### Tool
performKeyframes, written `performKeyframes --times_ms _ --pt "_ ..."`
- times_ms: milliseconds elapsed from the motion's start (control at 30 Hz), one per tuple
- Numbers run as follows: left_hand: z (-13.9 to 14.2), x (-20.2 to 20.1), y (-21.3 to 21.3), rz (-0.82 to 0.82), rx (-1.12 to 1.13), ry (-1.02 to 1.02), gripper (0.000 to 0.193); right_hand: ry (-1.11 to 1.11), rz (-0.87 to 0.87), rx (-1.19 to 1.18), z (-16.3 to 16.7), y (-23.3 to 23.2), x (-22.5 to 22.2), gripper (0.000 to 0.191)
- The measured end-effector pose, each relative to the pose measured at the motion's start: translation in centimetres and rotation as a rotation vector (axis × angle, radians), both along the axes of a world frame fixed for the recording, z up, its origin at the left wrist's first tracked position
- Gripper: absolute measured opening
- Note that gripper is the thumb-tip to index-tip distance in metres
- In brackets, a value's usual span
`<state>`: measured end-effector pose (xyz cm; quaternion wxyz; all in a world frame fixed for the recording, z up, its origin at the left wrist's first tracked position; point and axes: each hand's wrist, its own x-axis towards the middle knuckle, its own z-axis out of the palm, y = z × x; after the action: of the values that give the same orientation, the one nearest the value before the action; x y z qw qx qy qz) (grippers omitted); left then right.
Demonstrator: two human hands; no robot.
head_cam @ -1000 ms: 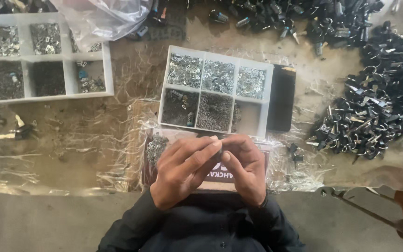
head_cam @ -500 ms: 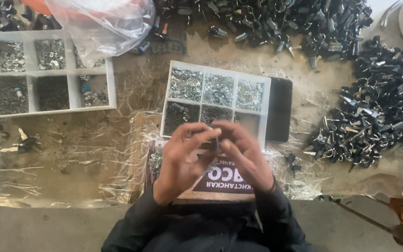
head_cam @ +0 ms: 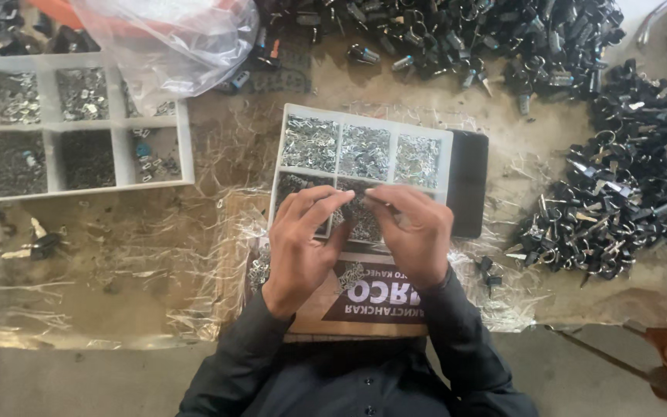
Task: The person sits at a workbench assembling small metal keychain hardware. They pick small parts from a compartment organizer box and from piles on the table, fit components together by hand, and place finished assemblies aside, repeating the cycle.
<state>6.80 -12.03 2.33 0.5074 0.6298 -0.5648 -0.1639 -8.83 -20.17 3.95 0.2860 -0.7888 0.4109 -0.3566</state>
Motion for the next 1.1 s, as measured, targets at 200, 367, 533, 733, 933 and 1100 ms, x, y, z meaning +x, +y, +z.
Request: performKeyframes --times_ms 200,367,533,733,933,1100 --pt "-0.2 0.0 0.1 0.002 0.009 0.010 0.043 -0.157 0.042 0.359 -1.1 0.2 -0.3 0.011" --pt "-0.1 0.3 0.3 -0.013 -0.011 0.015 0.044 -0.104 0.161 0.279 -1.7 -0.2 -0.6 0.005" --pt "-0.2 0.3 0.3 -0.014 -0.014 0.028 0.044 -0.120 0.140 0.241 -2.0 -0.1 -0.7 0.006" --pt "-0.5 0.0 0.1 0.022 -0.040 -0.004 0.041 -0.119 0.173 0.236 -2.1 0.0 -0.5 0.007" --pt "-1.0 -0.1 0.1 0.021 -0.064 -0.015 0.039 -0.118 0.155 0.226 -2.3 0.2 -0.5 0.006" --pt "-0.7 0.1 0.1 -0.011 -0.085 -0.002 0.040 -0.268 0.228 0.480 -2.1 -1.1 -0.9 0.011"
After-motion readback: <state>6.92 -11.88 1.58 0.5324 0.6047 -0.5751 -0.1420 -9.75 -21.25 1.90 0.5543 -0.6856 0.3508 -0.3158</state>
